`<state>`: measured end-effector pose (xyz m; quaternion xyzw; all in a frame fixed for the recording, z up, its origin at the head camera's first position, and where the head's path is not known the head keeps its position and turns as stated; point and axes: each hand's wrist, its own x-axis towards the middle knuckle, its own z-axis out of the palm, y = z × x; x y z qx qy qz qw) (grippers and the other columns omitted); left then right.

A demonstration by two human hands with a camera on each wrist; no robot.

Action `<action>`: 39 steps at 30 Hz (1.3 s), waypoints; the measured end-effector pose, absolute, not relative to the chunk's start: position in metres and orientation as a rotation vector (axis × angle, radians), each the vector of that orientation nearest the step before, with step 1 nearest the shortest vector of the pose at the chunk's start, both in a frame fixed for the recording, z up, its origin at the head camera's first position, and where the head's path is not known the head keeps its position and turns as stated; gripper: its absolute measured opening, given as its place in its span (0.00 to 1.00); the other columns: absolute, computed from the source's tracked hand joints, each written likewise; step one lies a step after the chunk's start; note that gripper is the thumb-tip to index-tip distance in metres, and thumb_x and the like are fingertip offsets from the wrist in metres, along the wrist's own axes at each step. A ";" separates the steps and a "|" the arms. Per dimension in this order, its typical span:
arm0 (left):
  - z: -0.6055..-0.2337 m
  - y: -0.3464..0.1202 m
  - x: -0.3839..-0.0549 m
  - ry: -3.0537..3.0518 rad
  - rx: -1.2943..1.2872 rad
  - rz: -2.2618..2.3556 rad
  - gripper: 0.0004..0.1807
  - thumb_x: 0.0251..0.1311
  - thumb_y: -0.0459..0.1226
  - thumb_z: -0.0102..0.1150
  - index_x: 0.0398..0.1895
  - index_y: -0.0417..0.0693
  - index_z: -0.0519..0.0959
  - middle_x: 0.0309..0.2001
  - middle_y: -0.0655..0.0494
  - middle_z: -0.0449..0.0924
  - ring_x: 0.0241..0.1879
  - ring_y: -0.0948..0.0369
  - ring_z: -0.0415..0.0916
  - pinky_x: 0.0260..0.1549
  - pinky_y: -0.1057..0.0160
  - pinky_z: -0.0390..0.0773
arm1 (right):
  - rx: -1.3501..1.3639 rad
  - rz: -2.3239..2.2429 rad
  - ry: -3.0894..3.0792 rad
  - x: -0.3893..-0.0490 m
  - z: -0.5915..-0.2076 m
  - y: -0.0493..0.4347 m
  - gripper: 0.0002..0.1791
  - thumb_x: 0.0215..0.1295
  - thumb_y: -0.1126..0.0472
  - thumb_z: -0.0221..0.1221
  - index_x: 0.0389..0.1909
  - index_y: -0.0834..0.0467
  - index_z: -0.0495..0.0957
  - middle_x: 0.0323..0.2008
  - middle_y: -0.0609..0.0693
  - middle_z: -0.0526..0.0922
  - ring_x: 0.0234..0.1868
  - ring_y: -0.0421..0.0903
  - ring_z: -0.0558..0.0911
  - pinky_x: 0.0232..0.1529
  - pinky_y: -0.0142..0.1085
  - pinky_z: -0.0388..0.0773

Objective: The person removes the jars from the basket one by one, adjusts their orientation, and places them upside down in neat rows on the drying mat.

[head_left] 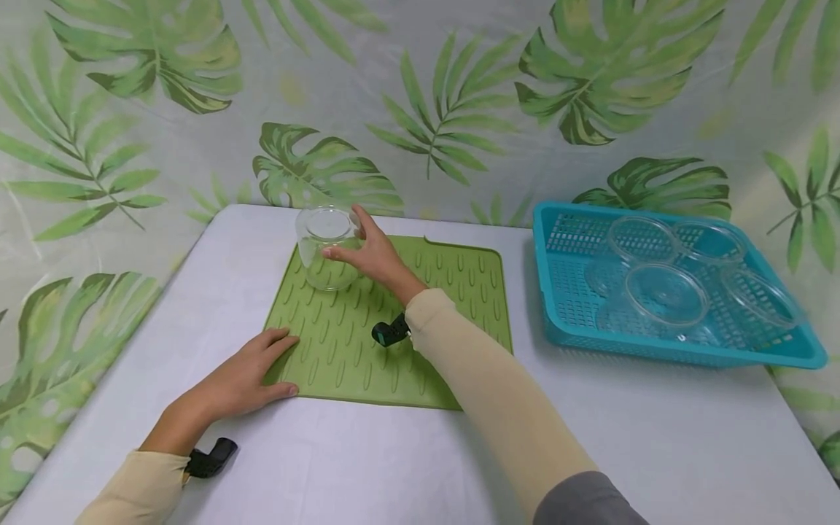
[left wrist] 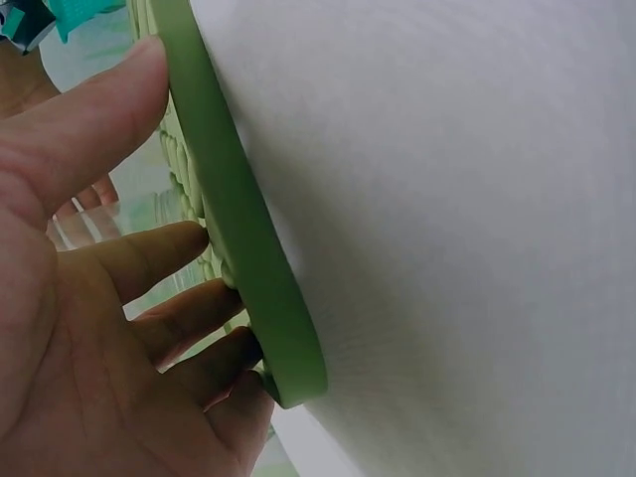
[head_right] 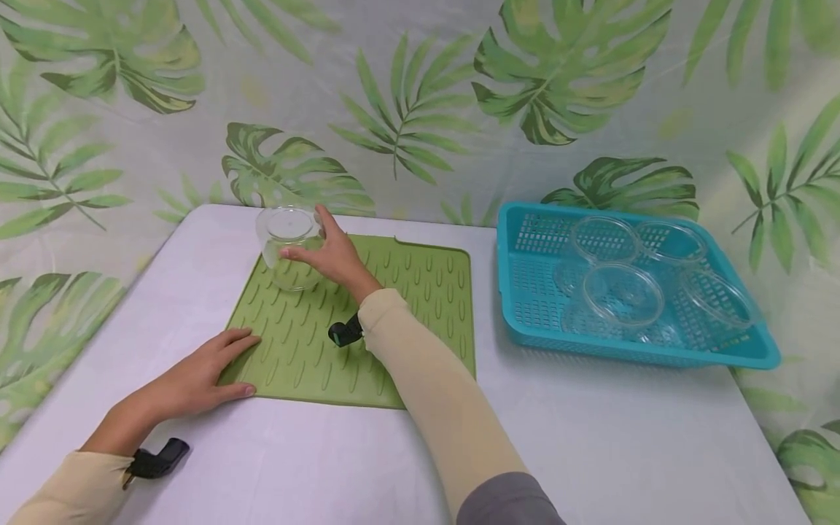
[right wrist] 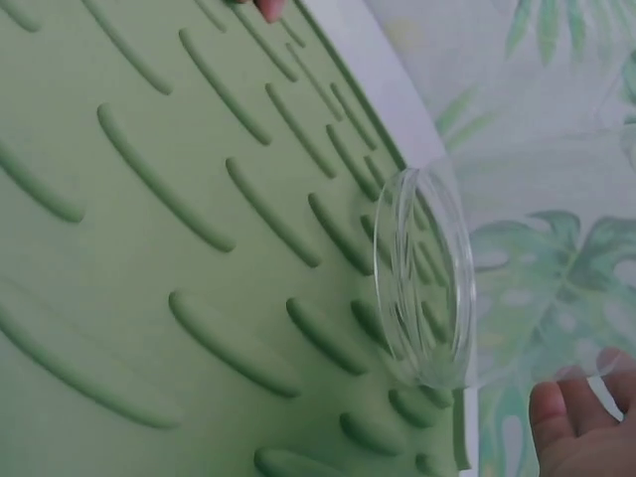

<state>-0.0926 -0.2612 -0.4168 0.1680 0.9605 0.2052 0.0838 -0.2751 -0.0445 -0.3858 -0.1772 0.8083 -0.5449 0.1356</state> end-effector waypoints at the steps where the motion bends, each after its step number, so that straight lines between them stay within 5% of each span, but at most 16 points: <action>1: -0.416 -0.261 -0.093 2.864 0.500 0.617 0.42 0.57 0.46 0.69 0.71 0.36 0.64 0.71 0.34 0.60 0.71 0.34 0.58 0.64 0.34 0.67 | -0.514 -1.584 2.337 -0.276 -0.386 -0.046 0.56 0.58 0.42 0.69 0.79 0.34 0.40 0.80 0.42 0.50 0.79 0.49 0.57 0.72 0.54 0.66; 39: -0.417 -0.261 -0.092 2.865 0.481 0.634 0.42 0.58 0.46 0.69 0.71 0.36 0.64 0.72 0.33 0.59 0.71 0.34 0.57 0.64 0.34 0.66 | -0.572 -1.555 2.403 -0.277 -0.392 -0.061 0.55 0.61 0.42 0.66 0.79 0.36 0.39 0.80 0.51 0.50 0.78 0.53 0.58 0.70 0.56 0.68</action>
